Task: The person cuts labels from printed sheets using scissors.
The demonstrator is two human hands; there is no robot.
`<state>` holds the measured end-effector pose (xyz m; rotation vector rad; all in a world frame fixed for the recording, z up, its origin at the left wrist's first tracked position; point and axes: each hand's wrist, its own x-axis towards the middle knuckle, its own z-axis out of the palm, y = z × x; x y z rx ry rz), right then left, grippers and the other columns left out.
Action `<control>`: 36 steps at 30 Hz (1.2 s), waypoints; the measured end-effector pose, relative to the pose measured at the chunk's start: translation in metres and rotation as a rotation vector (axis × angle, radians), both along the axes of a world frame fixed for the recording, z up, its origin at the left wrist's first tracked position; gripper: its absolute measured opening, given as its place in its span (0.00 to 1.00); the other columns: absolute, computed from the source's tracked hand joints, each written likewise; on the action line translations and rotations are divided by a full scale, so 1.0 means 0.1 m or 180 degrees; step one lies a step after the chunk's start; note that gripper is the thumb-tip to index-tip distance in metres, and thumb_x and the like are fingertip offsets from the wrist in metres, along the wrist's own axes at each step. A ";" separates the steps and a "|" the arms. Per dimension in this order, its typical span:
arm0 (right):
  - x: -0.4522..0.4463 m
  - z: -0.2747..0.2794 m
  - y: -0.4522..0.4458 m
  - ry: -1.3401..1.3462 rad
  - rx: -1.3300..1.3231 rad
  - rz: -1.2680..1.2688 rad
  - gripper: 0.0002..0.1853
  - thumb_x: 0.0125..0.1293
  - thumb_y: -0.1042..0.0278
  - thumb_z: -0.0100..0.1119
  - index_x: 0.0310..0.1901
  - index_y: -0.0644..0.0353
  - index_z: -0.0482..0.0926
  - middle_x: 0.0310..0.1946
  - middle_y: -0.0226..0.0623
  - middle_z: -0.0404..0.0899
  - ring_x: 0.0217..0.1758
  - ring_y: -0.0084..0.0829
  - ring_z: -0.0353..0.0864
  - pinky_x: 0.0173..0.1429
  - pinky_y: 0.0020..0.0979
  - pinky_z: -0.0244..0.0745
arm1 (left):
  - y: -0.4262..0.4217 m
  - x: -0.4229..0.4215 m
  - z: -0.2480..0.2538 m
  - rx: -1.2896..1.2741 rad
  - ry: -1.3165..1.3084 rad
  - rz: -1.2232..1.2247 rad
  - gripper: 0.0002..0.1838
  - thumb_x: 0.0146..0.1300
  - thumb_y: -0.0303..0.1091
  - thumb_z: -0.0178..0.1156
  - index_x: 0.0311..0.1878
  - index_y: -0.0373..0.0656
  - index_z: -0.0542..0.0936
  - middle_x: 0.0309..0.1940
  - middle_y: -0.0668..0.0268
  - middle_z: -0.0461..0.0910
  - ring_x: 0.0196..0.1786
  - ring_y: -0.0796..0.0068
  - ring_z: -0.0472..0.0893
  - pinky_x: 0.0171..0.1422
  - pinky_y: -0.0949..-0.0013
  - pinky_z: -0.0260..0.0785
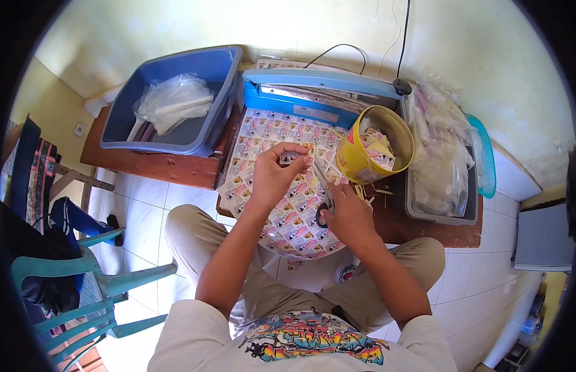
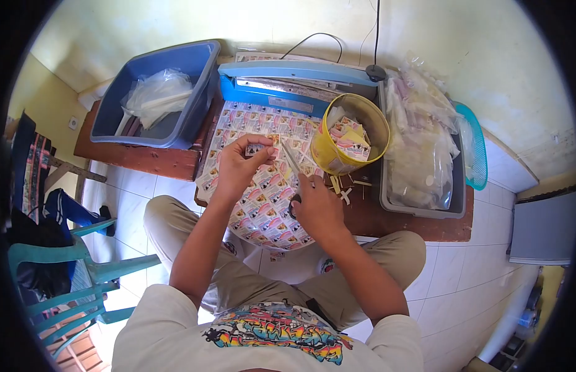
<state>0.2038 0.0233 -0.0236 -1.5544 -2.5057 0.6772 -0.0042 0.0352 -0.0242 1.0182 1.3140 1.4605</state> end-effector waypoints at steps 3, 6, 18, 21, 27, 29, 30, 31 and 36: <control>-0.03 -0.12 -0.03 -0.0357 -0.0090 0.0092 0.37 0.62 0.64 0.71 0.72 0.61 0.69 0.61 0.52 0.76 0.52 0.54 0.87 0.51 0.51 0.84 | 0.02 -0.04 0.01 -0.0029 0.0102 0.0012 0.09 0.67 0.26 0.71 0.47 0.34 0.86 0.37 0.64 0.89 0.36 0.81 0.88 0.44 0.76 0.82; -0.07 -0.25 -0.03 -0.0438 0.0043 0.0131 0.42 0.61 0.62 0.73 0.75 0.60 0.65 0.61 0.50 0.77 0.52 0.55 0.86 0.54 0.50 0.83 | 0.05 -0.02 -0.06 0.0023 -0.0035 0.0055 0.09 0.67 0.26 0.71 0.47 0.34 0.86 0.36 0.64 0.89 0.36 0.80 0.88 0.44 0.75 0.82; 0.02 -0.28 0.21 0.1006 -0.0150 0.0147 0.46 0.52 0.70 0.74 0.75 0.69 0.66 0.54 0.55 0.76 0.43 0.48 0.86 0.46 0.43 0.86 | 0.13 -0.01 -0.12 -0.0093 -0.0274 0.0066 0.11 0.67 0.25 0.71 0.49 0.30 0.84 0.41 0.59 0.88 0.41 0.75 0.89 0.48 0.72 0.87; 0.00 -0.17 0.21 0.1578 -0.0958 -0.0101 0.49 0.53 0.70 0.79 0.76 0.68 0.66 0.55 0.50 0.75 0.43 0.36 0.85 0.46 0.34 0.86 | 0.12 -0.04 -0.13 -0.0024 -0.0401 0.0180 0.11 0.66 0.24 0.71 0.49 0.30 0.84 0.41 0.58 0.87 0.41 0.74 0.89 0.48 0.72 0.87; -0.07 -0.02 0.16 0.2767 -0.1773 -0.0317 0.52 0.57 0.69 0.84 0.80 0.65 0.62 0.57 0.39 0.71 0.45 0.22 0.81 0.47 0.26 0.84 | 0.10 -0.03 -0.11 0.0040 -0.0444 0.0302 0.11 0.66 0.23 0.72 0.48 0.30 0.84 0.41 0.58 0.88 0.40 0.73 0.89 0.48 0.70 0.88; -0.07 -0.02 0.14 0.2949 -0.1862 -0.0311 0.52 0.57 0.71 0.83 0.80 0.65 0.61 0.57 0.38 0.70 0.45 0.22 0.81 0.48 0.26 0.83 | 0.10 -0.02 -0.11 0.0057 -0.0560 0.0302 0.11 0.65 0.24 0.72 0.48 0.30 0.84 0.40 0.58 0.88 0.39 0.73 0.89 0.46 0.71 0.87; -0.07 -0.02 0.13 0.3134 -0.1950 -0.0309 0.52 0.57 0.72 0.82 0.80 0.65 0.61 0.57 0.37 0.69 0.45 0.22 0.80 0.49 0.26 0.83 | 0.10 -0.01 -0.11 0.0072 -0.0674 0.0299 0.12 0.65 0.25 0.73 0.48 0.30 0.84 0.40 0.58 0.88 0.38 0.74 0.89 0.45 0.72 0.86; -0.07 -0.01 0.13 0.3127 -0.1951 -0.0316 0.52 0.57 0.72 0.82 0.80 0.65 0.61 0.57 0.37 0.69 0.45 0.22 0.80 0.49 0.26 0.83 | 0.10 -0.01 -0.12 0.0068 -0.0682 0.0296 0.12 0.65 0.25 0.73 0.48 0.30 0.84 0.40 0.58 0.88 0.38 0.74 0.89 0.45 0.72 0.86; -0.06 0.07 0.13 0.3097 -0.2041 -0.0086 0.51 0.58 0.74 0.81 0.80 0.64 0.60 0.56 0.35 0.69 0.46 0.22 0.80 0.52 0.25 0.84 | 0.10 0.04 -0.10 0.0056 -0.0637 0.0283 0.12 0.65 0.25 0.74 0.48 0.30 0.85 0.39 0.58 0.88 0.38 0.75 0.89 0.45 0.74 0.85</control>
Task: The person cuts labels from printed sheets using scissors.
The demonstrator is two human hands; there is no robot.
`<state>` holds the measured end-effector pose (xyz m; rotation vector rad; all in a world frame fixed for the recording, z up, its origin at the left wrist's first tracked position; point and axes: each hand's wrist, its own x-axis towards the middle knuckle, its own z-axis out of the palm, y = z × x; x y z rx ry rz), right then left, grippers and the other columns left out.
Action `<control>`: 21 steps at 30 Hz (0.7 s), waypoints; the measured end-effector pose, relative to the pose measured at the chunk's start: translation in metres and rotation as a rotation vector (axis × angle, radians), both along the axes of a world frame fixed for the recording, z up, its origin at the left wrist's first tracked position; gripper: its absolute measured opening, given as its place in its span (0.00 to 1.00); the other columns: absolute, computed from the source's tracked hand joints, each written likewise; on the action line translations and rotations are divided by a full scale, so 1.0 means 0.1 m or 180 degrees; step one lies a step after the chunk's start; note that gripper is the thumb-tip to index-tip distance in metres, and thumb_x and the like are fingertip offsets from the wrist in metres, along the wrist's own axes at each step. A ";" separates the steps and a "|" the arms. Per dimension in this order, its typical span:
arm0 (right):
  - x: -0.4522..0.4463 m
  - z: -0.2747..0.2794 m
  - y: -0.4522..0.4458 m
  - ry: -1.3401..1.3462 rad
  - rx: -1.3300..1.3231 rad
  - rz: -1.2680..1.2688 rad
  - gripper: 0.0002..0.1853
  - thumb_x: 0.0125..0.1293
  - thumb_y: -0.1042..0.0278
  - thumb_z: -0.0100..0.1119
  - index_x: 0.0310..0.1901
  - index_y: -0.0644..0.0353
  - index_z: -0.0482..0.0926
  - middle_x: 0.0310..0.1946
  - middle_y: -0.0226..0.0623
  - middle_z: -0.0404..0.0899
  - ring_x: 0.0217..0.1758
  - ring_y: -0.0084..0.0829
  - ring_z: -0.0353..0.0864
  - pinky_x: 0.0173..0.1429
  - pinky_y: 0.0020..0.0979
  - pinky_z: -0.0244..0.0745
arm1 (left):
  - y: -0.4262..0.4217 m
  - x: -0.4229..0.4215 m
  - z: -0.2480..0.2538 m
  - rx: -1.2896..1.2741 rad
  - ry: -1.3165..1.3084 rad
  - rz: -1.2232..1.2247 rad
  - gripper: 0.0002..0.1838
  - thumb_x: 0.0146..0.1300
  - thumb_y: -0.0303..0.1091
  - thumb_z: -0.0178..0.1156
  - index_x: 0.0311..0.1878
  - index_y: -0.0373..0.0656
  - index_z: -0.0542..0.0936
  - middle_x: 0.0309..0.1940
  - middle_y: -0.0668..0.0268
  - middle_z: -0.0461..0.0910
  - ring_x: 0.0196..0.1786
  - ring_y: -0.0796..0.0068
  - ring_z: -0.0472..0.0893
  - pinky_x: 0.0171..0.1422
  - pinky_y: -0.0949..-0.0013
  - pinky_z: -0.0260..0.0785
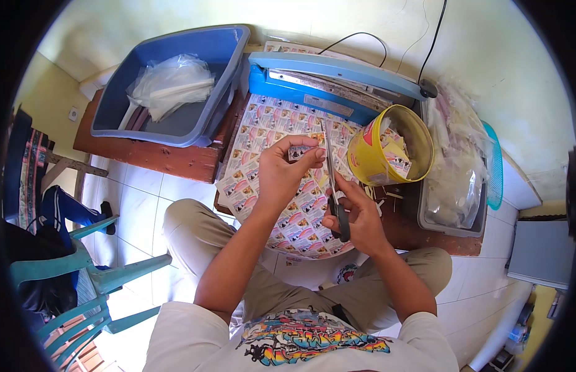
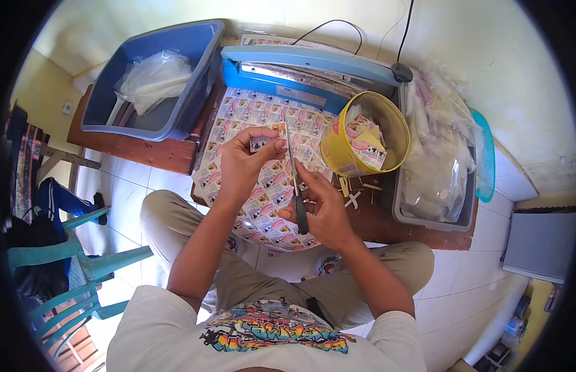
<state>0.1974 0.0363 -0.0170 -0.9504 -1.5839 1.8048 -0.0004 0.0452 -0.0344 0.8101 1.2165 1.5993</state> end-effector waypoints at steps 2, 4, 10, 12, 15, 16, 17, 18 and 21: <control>-0.01 -0.02 -0.02 -0.0013 0.0020 0.0006 0.51 0.58 0.73 0.81 0.80 0.64 0.60 0.56 0.35 0.69 0.46 0.22 0.80 0.52 0.25 0.84 | 0.00 0.00 -0.02 0.0013 0.0009 0.0000 0.12 0.65 0.25 0.74 0.48 0.30 0.85 0.39 0.58 0.89 0.38 0.75 0.89 0.45 0.74 0.85; -0.01 -0.03 -0.03 -0.0024 0.0039 0.0006 0.51 0.58 0.73 0.81 0.80 0.65 0.60 0.56 0.36 0.69 0.45 0.22 0.80 0.53 0.26 0.85 | 0.00 0.00 -0.01 0.0025 0.0019 -0.0005 0.12 0.64 0.25 0.74 0.48 0.30 0.85 0.39 0.58 0.89 0.38 0.75 0.89 0.45 0.74 0.85; 0.00 -0.01 -0.03 0.0017 0.0042 -0.0009 0.50 0.59 0.74 0.80 0.80 0.65 0.61 0.56 0.36 0.70 0.46 0.22 0.81 0.51 0.24 0.85 | 0.00 0.02 0.01 -0.0035 0.0197 -0.0065 0.12 0.65 0.22 0.73 0.49 0.30 0.84 0.41 0.57 0.88 0.41 0.74 0.89 0.50 0.71 0.87; 0.01 -0.02 -0.03 0.0044 -0.0004 -0.0016 0.50 0.59 0.75 0.80 0.80 0.64 0.61 0.57 0.37 0.71 0.46 0.22 0.81 0.51 0.24 0.85 | 0.00 0.03 0.02 -0.0008 0.0202 -0.0075 0.12 0.64 0.22 0.73 0.49 0.30 0.84 0.42 0.57 0.88 0.41 0.73 0.89 0.50 0.71 0.86; 0.01 -0.01 -0.03 -0.0025 0.0011 0.0002 0.50 0.59 0.74 0.80 0.80 0.63 0.61 0.56 0.37 0.71 0.46 0.22 0.81 0.51 0.24 0.84 | -0.01 0.02 0.00 0.0018 0.0237 -0.0088 0.12 0.64 0.22 0.73 0.49 0.30 0.84 0.41 0.57 0.88 0.41 0.73 0.89 0.50 0.71 0.86; 0.01 0.00 -0.03 -0.0028 0.0010 0.0002 0.50 0.59 0.74 0.80 0.80 0.63 0.61 0.56 0.37 0.71 0.46 0.22 0.81 0.51 0.24 0.84 | -0.01 0.02 0.00 0.0018 0.0234 -0.0088 0.12 0.64 0.22 0.73 0.49 0.30 0.84 0.41 0.57 0.88 0.41 0.73 0.89 0.50 0.71 0.86; 0.01 0.01 -0.04 -0.0042 -0.0018 -0.0021 0.51 0.58 0.69 0.82 0.80 0.63 0.61 0.57 0.37 0.71 0.46 0.23 0.81 0.51 0.25 0.82 | -0.02 0.02 0.01 -0.0004 0.0295 -0.0087 0.12 0.64 0.22 0.73 0.49 0.30 0.84 0.41 0.57 0.88 0.41 0.73 0.89 0.50 0.71 0.86; 0.00 0.01 -0.05 -0.0054 -0.0047 -0.0045 0.53 0.58 0.63 0.83 0.81 0.64 0.61 0.57 0.37 0.71 0.46 0.25 0.82 0.52 0.27 0.79 | -0.03 0.02 0.02 -0.0026 0.0358 -0.0087 0.12 0.65 0.22 0.73 0.49 0.30 0.84 0.41 0.57 0.88 0.41 0.73 0.89 0.50 0.71 0.86; 0.00 0.01 -0.05 -0.0028 -0.0062 -0.0045 0.53 0.58 0.63 0.83 0.80 0.64 0.61 0.57 0.37 0.71 0.45 0.25 0.82 0.51 0.27 0.79 | -0.02 0.02 0.00 0.0054 0.0281 -0.0064 0.11 0.65 0.22 0.73 0.49 0.30 0.84 0.41 0.58 0.88 0.41 0.73 0.89 0.50 0.71 0.86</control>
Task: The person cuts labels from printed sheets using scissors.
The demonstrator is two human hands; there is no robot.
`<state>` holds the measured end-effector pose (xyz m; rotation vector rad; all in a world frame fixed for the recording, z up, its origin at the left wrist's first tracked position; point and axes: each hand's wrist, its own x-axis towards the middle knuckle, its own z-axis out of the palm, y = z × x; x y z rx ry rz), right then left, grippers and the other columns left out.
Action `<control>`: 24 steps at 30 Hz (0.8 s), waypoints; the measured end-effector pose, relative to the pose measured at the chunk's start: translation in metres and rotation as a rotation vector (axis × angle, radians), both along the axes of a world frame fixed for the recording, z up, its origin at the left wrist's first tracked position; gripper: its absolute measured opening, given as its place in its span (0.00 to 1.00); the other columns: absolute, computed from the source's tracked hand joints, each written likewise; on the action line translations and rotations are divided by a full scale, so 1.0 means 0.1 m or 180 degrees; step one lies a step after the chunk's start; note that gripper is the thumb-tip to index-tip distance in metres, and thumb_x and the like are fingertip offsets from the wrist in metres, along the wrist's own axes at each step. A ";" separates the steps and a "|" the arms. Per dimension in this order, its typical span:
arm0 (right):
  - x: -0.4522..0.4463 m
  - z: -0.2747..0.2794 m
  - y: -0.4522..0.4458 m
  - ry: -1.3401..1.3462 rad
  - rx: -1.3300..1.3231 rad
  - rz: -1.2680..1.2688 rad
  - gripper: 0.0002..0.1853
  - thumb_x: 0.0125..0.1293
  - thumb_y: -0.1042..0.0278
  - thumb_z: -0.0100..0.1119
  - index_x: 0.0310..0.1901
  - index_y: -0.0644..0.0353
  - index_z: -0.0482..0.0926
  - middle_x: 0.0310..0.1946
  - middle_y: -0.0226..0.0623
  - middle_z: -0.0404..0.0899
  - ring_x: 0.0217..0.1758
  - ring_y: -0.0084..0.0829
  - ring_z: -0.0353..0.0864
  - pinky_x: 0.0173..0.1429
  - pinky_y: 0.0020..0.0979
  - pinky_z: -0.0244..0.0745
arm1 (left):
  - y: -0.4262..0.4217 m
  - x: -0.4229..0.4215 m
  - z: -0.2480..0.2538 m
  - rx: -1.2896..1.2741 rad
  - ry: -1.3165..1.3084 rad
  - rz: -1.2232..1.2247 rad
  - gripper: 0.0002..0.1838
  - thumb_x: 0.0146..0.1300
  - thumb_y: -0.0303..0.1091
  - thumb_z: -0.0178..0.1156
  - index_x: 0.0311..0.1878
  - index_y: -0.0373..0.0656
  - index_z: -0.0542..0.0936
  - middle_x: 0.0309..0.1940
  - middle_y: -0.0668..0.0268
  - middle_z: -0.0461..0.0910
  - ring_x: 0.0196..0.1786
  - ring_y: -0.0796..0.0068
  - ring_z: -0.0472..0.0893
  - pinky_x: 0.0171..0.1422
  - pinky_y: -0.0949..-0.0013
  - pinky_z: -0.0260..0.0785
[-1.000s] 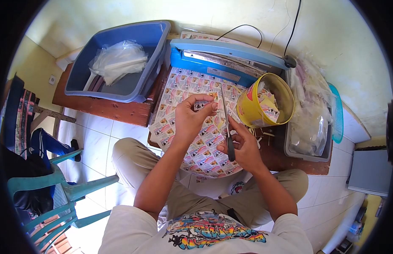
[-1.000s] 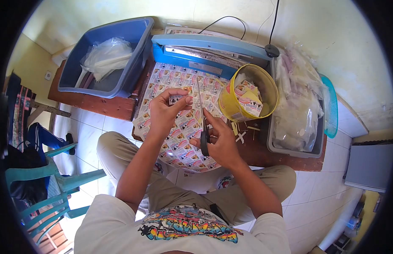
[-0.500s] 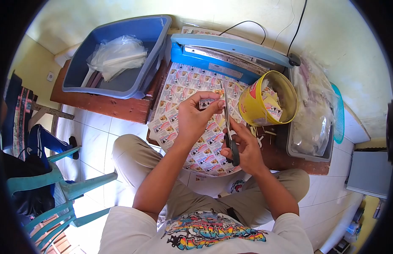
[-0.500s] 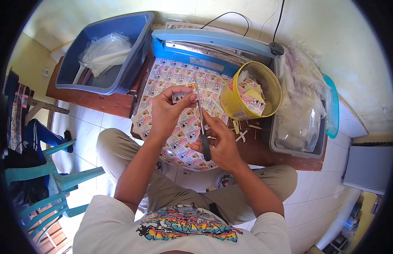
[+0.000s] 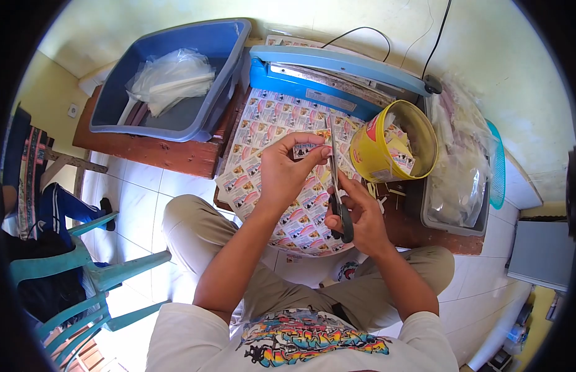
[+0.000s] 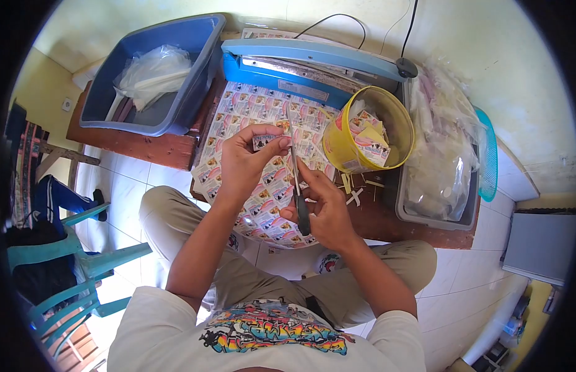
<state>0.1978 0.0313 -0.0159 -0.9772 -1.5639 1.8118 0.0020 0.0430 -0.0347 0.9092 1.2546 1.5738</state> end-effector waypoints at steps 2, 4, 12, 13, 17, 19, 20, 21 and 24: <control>0.00 0.00 0.00 0.0007 -0.0002 -0.0005 0.53 0.58 0.63 0.83 0.80 0.64 0.61 0.57 0.37 0.71 0.45 0.25 0.82 0.51 0.27 0.79 | 0.00 0.00 0.01 -0.0007 -0.0030 0.0003 0.11 0.65 0.22 0.73 0.49 0.30 0.85 0.41 0.58 0.88 0.41 0.73 0.89 0.50 0.71 0.86; 0.00 0.00 -0.01 0.0011 -0.0008 -0.0009 0.52 0.58 0.63 0.83 0.80 0.64 0.61 0.57 0.37 0.71 0.45 0.25 0.82 0.51 0.27 0.79 | -0.01 0.00 0.01 -0.0017 -0.0063 0.0006 0.11 0.65 0.22 0.73 0.49 0.30 0.85 0.41 0.58 0.88 0.41 0.74 0.89 0.50 0.71 0.86; 0.01 -0.02 -0.01 0.0025 0.0044 0.0002 0.52 0.58 0.65 0.82 0.80 0.64 0.61 0.57 0.38 0.71 0.45 0.26 0.82 0.51 0.28 0.79 | -0.02 -0.01 0.01 -0.0089 0.0035 -0.0020 0.12 0.65 0.23 0.73 0.49 0.30 0.85 0.41 0.57 0.89 0.41 0.73 0.90 0.49 0.72 0.86; 0.01 -0.02 -0.01 0.0025 0.0041 0.0003 0.52 0.58 0.65 0.82 0.80 0.64 0.61 0.57 0.38 0.71 0.45 0.26 0.82 0.51 0.28 0.79 | -0.02 -0.01 0.01 -0.0092 0.0035 -0.0019 0.12 0.65 0.23 0.73 0.49 0.30 0.85 0.41 0.57 0.89 0.41 0.73 0.90 0.49 0.72 0.86; 0.01 -0.03 0.00 0.0016 0.0096 0.0025 0.51 0.58 0.70 0.82 0.80 0.63 0.61 0.56 0.36 0.70 0.45 0.21 0.80 0.50 0.25 0.85 | -0.02 -0.01 0.01 -0.0082 0.0030 -0.0008 0.12 0.64 0.23 0.73 0.49 0.30 0.85 0.41 0.57 0.89 0.41 0.73 0.90 0.49 0.72 0.85; 0.00 -0.03 0.00 0.0009 0.0108 0.0015 0.51 0.58 0.70 0.82 0.80 0.63 0.61 0.56 0.36 0.71 0.45 0.21 0.80 0.50 0.25 0.85 | -0.02 0.00 0.01 -0.0071 0.0006 -0.0011 0.12 0.64 0.23 0.73 0.49 0.30 0.85 0.41 0.57 0.89 0.41 0.73 0.90 0.50 0.72 0.85; 0.00 -0.03 0.00 -0.0012 0.0127 0.0007 0.51 0.58 0.70 0.82 0.80 0.63 0.61 0.56 0.36 0.71 0.45 0.21 0.81 0.50 0.25 0.85 | -0.02 0.00 0.01 -0.0055 0.0019 -0.0008 0.12 0.64 0.23 0.73 0.49 0.30 0.85 0.41 0.58 0.89 0.41 0.73 0.90 0.50 0.72 0.85; 0.00 -0.04 0.00 -0.0033 0.0144 -0.0001 0.51 0.58 0.71 0.82 0.80 0.63 0.61 0.56 0.36 0.71 0.45 0.21 0.81 0.50 0.25 0.85 | -0.02 0.00 0.00 -0.0040 0.0030 -0.0008 0.12 0.65 0.23 0.73 0.49 0.30 0.85 0.41 0.58 0.89 0.42 0.73 0.90 0.50 0.72 0.85; 0.00 -0.04 -0.01 -0.0041 0.0125 -0.0023 0.51 0.58 0.74 0.82 0.80 0.63 0.61 0.56 0.37 0.71 0.45 0.21 0.81 0.49 0.24 0.85 | -0.02 0.00 -0.01 -0.0084 0.0092 -0.0007 0.12 0.65 0.23 0.73 0.49 0.30 0.85 0.41 0.58 0.89 0.42 0.73 0.90 0.50 0.72 0.85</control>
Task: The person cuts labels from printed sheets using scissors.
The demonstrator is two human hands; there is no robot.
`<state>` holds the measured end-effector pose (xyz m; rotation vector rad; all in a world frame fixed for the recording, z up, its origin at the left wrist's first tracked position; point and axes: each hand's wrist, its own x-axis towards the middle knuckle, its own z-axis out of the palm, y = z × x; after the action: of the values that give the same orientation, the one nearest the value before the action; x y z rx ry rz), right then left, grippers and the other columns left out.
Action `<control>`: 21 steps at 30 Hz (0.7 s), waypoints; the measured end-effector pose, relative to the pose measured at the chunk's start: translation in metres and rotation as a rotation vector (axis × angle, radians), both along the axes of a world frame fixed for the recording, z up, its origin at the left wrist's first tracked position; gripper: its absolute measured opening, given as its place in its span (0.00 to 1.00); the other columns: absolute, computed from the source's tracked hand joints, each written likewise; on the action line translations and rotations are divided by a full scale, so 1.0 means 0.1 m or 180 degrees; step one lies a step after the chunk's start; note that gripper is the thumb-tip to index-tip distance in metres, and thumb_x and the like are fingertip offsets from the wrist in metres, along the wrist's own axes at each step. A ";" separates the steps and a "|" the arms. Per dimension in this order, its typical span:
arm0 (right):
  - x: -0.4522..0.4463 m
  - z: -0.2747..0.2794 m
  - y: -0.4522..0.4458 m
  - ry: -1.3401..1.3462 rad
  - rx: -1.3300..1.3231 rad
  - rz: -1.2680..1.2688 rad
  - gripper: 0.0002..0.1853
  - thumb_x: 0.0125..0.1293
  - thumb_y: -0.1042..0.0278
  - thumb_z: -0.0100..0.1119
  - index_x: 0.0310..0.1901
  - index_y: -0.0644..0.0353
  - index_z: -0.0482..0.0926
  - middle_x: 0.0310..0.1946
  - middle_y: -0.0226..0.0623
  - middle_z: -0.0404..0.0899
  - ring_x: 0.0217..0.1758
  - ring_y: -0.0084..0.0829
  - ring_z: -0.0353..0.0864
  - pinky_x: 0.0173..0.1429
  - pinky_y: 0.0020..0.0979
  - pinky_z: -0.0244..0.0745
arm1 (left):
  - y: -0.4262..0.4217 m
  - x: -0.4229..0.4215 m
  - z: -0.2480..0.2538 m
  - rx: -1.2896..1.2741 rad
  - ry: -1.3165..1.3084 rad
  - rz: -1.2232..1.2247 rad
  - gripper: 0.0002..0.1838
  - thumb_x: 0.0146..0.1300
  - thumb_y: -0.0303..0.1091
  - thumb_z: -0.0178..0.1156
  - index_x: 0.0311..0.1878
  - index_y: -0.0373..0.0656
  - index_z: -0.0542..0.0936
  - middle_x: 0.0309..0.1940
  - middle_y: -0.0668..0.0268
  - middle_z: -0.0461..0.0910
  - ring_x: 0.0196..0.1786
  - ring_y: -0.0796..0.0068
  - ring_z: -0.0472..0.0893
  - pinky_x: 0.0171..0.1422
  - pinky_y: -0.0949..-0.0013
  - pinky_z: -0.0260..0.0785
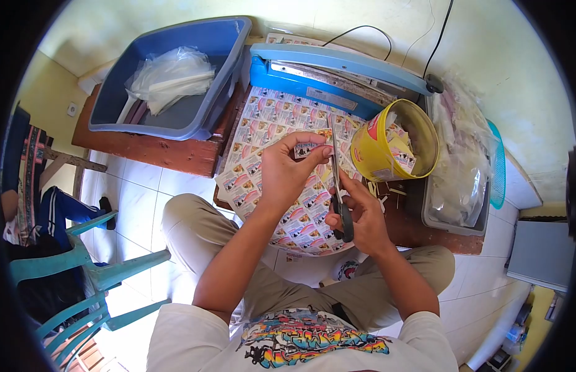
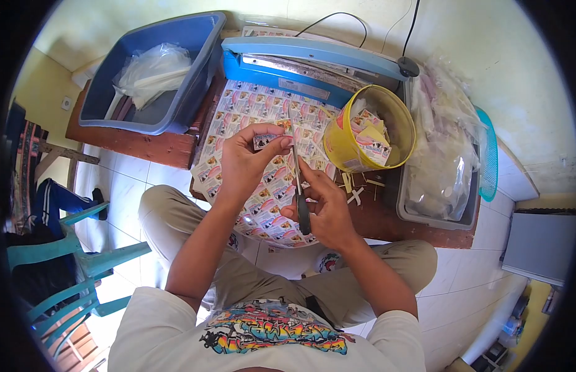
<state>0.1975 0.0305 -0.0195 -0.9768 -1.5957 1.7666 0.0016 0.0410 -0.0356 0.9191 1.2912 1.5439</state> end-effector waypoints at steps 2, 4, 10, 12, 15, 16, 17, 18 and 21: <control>0.00 -0.01 -0.01 0.0016 0.0011 0.0006 0.51 0.57 0.75 0.81 0.80 0.63 0.61 0.56 0.37 0.71 0.45 0.21 0.81 0.49 0.24 0.85 | 0.00 0.00 0.00 0.0019 -0.0024 -0.0001 0.12 0.65 0.23 0.73 0.49 0.30 0.85 0.41 0.58 0.89 0.42 0.73 0.90 0.50 0.72 0.86; 0.00 -0.03 -0.01 0.0032 0.0025 0.0010 0.51 0.57 0.76 0.81 0.80 0.63 0.61 0.55 0.37 0.71 0.45 0.21 0.81 0.49 0.24 0.85 | 0.00 0.01 0.01 0.0039 -0.0047 -0.0004 0.12 0.65 0.22 0.73 0.49 0.30 0.85 0.41 0.58 0.89 0.42 0.73 0.90 0.50 0.72 0.86; -0.01 -0.01 -0.02 0.0018 0.0003 -0.0026 0.51 0.57 0.77 0.80 0.80 0.62 0.61 0.55 0.37 0.71 0.46 0.23 0.83 0.49 0.24 0.86 | 0.00 0.01 0.03 0.0005 -0.0045 -0.0004 0.12 0.65 0.22 0.73 0.49 0.30 0.84 0.41 0.58 0.89 0.41 0.74 0.90 0.50 0.72 0.86; 0.00 -0.03 -0.01 0.0068 0.0086 -0.0016 0.51 0.57 0.76 0.81 0.80 0.63 0.61 0.55 0.38 0.71 0.46 0.23 0.83 0.48 0.25 0.86 | 0.00 0.01 0.02 -0.0002 -0.0072 -0.0001 0.12 0.65 0.23 0.73 0.49 0.30 0.85 0.41 0.58 0.89 0.41 0.74 0.89 0.50 0.72 0.86; 0.00 -0.06 -0.02 0.0043 0.0115 -0.0031 0.51 0.57 0.76 0.81 0.80 0.64 0.61 0.54 0.37 0.71 0.45 0.23 0.83 0.48 0.25 0.86 | 0.00 0.01 0.01 0.0017 -0.0074 -0.0031 0.12 0.64 0.23 0.74 0.49 0.30 0.85 0.41 0.58 0.89 0.41 0.74 0.89 0.50 0.72 0.86; 0.00 -0.06 -0.01 0.0042 0.0115 -0.0033 0.51 0.57 0.76 0.81 0.80 0.64 0.61 0.54 0.37 0.71 0.45 0.23 0.83 0.48 0.25 0.86 | 0.00 0.02 0.01 0.0016 -0.0074 -0.0032 0.12 0.64 0.23 0.74 0.49 0.30 0.85 0.41 0.58 0.89 0.41 0.74 0.89 0.50 0.72 0.86; 0.00 -0.06 -0.01 0.0026 0.0133 -0.0047 0.51 0.57 0.76 0.81 0.80 0.64 0.61 0.54 0.37 0.71 0.45 0.23 0.82 0.48 0.24 0.86 | 0.00 0.02 0.02 -0.0025 -0.0041 -0.0032 0.12 0.64 0.23 0.74 0.49 0.30 0.85 0.41 0.57 0.89 0.41 0.74 0.89 0.50 0.72 0.86; 0.00 -0.06 -0.01 0.0009 0.0153 -0.0060 0.50 0.58 0.76 0.81 0.80 0.65 0.61 0.54 0.37 0.70 0.45 0.22 0.82 0.48 0.24 0.86 | 0.00 0.02 0.02 -0.0066 -0.0007 -0.0031 0.12 0.64 0.23 0.74 0.49 0.30 0.85 0.42 0.57 0.89 0.41 0.74 0.89 0.50 0.71 0.86; 0.00 -0.03 -0.01 0.0036 0.0135 -0.0048 0.50 0.58 0.77 0.80 0.80 0.65 0.61 0.55 0.37 0.70 0.44 0.22 0.81 0.48 0.24 0.86 | 0.00 0.02 0.01 -0.0028 -0.0119 -0.0067 0.12 0.64 0.22 0.73 0.49 0.30 0.85 0.42 0.57 0.89 0.41 0.73 0.89 0.50 0.71 0.86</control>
<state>0.1975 0.0300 -0.0226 -0.9551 -1.6080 1.7183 0.0037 0.0406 -0.0345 0.8916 1.2572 1.5309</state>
